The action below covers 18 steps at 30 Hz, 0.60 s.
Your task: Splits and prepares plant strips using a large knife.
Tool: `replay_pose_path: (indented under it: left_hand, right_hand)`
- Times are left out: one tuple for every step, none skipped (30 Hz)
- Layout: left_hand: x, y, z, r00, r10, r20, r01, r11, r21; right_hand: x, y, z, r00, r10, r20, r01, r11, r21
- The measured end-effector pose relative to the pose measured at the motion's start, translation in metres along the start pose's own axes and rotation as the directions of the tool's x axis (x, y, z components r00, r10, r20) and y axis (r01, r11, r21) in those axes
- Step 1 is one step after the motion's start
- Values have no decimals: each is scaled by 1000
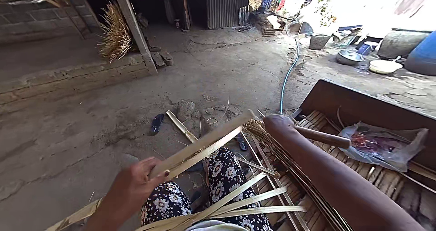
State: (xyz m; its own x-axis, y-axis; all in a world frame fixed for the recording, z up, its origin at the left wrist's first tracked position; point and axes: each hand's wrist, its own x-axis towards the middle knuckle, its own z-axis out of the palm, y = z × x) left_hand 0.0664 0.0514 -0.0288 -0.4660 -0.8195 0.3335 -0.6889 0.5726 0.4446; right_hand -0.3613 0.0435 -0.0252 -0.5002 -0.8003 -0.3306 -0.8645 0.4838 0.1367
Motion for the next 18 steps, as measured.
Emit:
replay_pose_path:
  left_hand:
    - [-1,-7,-7,998,-61,-12,61,997,-41]
    - [1,-12,-14,992,-122,-33,119,989,-84]
    - [6,-15,-19,982,-177,-60,168,977,-134]
    - [10,-15,-22,969,-233,-83,215,958,-188]
    - [17,-15,-22,952,-285,-110,253,937,-239]
    - [25,-14,-19,939,-314,-141,267,923,-278]
    - [33,-10,-16,932,-324,-162,262,913,-313]
    - [39,-5,-11,935,-314,-168,243,908,-342]
    - [43,2,-5,944,-293,-153,223,906,-359]
    - [47,9,0,955,-261,-140,195,909,-367]
    - [51,16,4,964,-231,-131,170,915,-365]
    - [53,20,5,971,-207,-123,151,922,-357]
    - [53,23,4,975,-189,-117,138,926,-351]
    - [54,26,1,978,-174,-113,124,926,-356]
    - [55,29,-1,982,-159,-106,110,924,-365]
    - [53,32,-3,984,-148,-95,101,918,-384]
    - [52,35,-4,986,-142,-82,97,908,-407]
    - [52,37,-5,987,-140,-75,94,897,-431]
  right_hand:
    - [11,15,4,1000,18,-17,-17,997,78]
    - [20,27,10,999,16,-45,-6,977,214]
    - [25,33,16,997,-10,-74,39,916,398]
    - [19,30,25,992,-54,-118,115,778,618]
    - [3,18,36,978,-98,-182,206,526,825]
    - [-18,1,43,962,-143,-233,261,229,938]
    - [-39,-18,45,942,-190,-276,284,15,959]
    - [-60,-36,48,911,-250,-327,310,-105,945]
    - [-79,-52,51,877,-314,-363,333,-145,932]
    - [-96,-66,50,847,-363,-388,366,-130,922]
    - [-108,-76,44,827,-394,-402,398,-96,913]
    - [-116,-84,36,815,-423,-396,408,-66,910]
    - [-121,-89,27,804,-450,-388,405,-64,912]
    - [-122,-95,17,794,-473,-382,391,-85,917]
    - [-121,-100,10,785,-488,-381,371,-121,921]
    - [-121,-108,6,786,-489,-378,339,-171,925]
    - [-121,-115,4,790,-478,-383,303,-238,923]
    - [-121,-124,2,796,-459,-396,270,-317,909]
